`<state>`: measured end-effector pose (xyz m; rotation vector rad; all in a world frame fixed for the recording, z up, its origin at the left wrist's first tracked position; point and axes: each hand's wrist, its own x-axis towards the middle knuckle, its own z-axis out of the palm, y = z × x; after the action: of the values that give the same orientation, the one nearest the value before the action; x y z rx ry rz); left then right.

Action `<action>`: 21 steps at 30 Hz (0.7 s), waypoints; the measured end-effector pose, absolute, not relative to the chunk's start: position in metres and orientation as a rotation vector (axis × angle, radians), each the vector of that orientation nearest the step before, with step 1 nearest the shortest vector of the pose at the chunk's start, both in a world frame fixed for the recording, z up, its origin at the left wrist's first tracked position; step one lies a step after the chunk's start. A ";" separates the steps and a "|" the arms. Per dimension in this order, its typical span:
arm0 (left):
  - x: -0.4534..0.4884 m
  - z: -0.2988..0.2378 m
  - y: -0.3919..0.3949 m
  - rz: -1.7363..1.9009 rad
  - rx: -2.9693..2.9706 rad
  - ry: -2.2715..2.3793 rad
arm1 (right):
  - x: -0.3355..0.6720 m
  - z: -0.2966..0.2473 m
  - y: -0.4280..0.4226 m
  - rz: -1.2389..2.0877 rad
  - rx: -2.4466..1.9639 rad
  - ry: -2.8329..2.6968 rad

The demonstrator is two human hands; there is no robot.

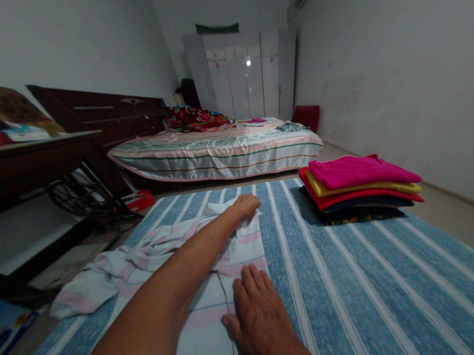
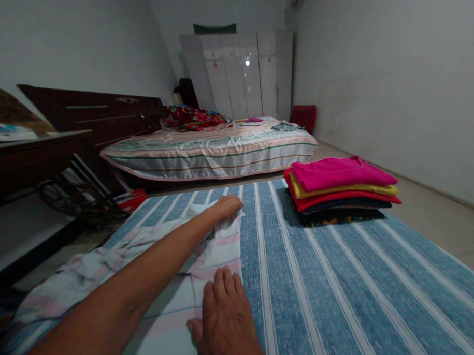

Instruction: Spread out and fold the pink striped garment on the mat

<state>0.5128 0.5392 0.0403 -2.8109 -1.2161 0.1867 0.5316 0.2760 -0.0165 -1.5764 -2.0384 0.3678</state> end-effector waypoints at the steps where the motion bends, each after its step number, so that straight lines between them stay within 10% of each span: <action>1: 0.514 0.041 0.540 0.206 -2.788 -1.227 | 0.531 -0.018 0.276 0.359 -1.575 -2.039; 21: 0.509 0.025 0.532 -0.090 -2.671 -1.389 | 0.521 -0.024 0.267 0.079 -1.548 -1.950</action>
<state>0.5085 0.5319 0.0246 -2.6714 -1.3893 -0.0900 0.5210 0.2669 -0.0235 -1.5485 -1.9504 0.0793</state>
